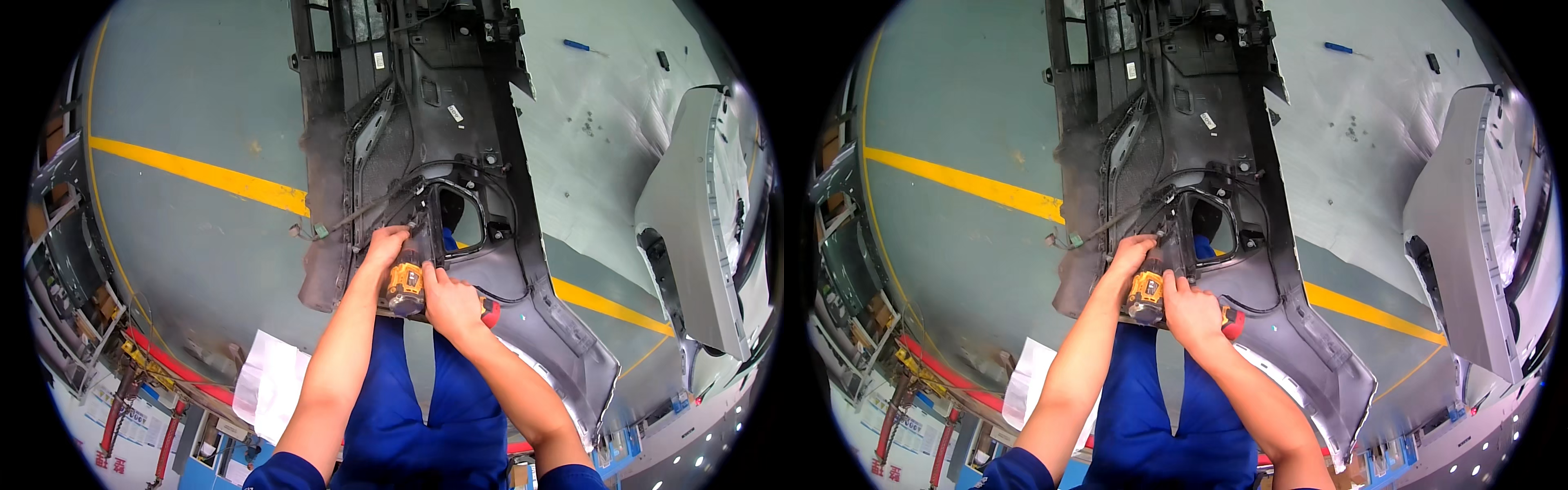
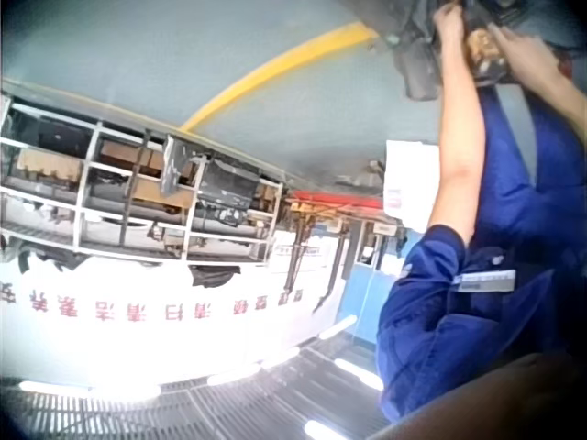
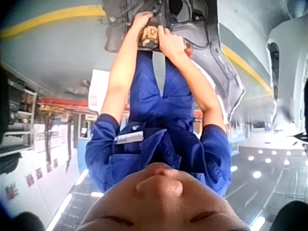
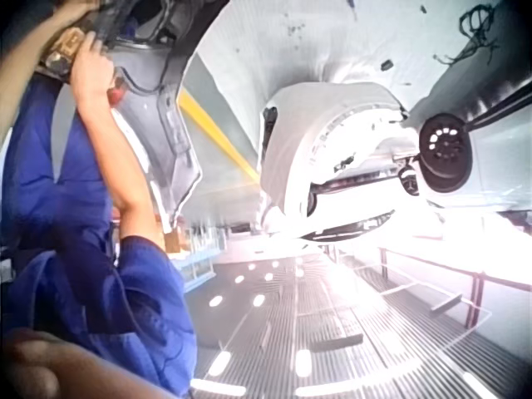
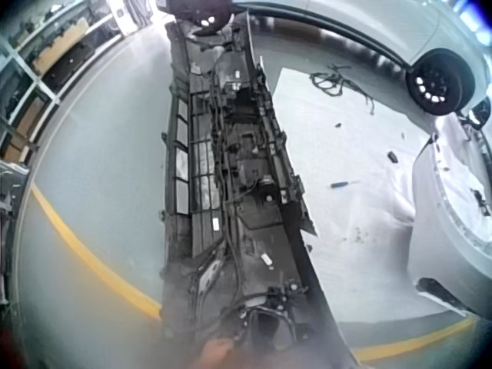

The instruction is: The person assembles a car bumper by hand, using a screwdriver and a power drill to attach components and secure fasteners. They connect wiring harnesses and align the bumper cover onto the frame, tightening screws at multiple points.

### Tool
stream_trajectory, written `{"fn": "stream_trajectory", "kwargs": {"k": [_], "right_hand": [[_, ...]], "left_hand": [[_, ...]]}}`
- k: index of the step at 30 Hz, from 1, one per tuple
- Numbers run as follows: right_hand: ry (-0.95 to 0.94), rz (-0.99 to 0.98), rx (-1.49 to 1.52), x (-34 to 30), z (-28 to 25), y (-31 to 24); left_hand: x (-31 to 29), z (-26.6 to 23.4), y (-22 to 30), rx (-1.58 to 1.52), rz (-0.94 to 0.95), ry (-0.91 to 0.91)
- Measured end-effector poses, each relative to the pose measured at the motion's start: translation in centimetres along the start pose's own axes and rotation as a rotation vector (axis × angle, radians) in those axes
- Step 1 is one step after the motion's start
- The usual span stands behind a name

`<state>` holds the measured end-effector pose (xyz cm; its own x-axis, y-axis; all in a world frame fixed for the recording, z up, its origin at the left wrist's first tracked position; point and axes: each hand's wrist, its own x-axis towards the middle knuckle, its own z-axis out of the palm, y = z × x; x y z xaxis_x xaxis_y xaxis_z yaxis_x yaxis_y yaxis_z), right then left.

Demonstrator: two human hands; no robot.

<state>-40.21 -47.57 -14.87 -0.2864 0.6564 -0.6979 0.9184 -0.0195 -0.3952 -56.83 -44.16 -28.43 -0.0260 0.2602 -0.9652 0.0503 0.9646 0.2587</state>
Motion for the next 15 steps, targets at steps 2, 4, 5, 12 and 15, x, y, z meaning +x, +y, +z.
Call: {"fn": "stream_trajectory", "kwargs": {"k": [2,4,5,12,15], "right_hand": [[-0.007,0.029,0.022,0.0,0.0,0.1],[-0.014,0.071,0.062,0.3,0.0,-0.4],[-0.025,0.092,0.076,0.6,-0.1,-0.6],[-0.061,0.146,0.08,1.5,-0.7,-2.4],[-0.089,0.15,0.047,0.9,-0.3,-2.6]], "left_hand": [[0.3,0.2,-0.1,0.009,-0.012,0.002],[0.6,0.2,0.0,0.068,-0.006,0.016],[1.1,-0.1,0.3,0.122,-0.029,0.01],[2.9,-0.6,1.0,0.235,-0.059,-0.04],[2.5,-0.1,1.8,0.234,-0.117,-0.03]]}}
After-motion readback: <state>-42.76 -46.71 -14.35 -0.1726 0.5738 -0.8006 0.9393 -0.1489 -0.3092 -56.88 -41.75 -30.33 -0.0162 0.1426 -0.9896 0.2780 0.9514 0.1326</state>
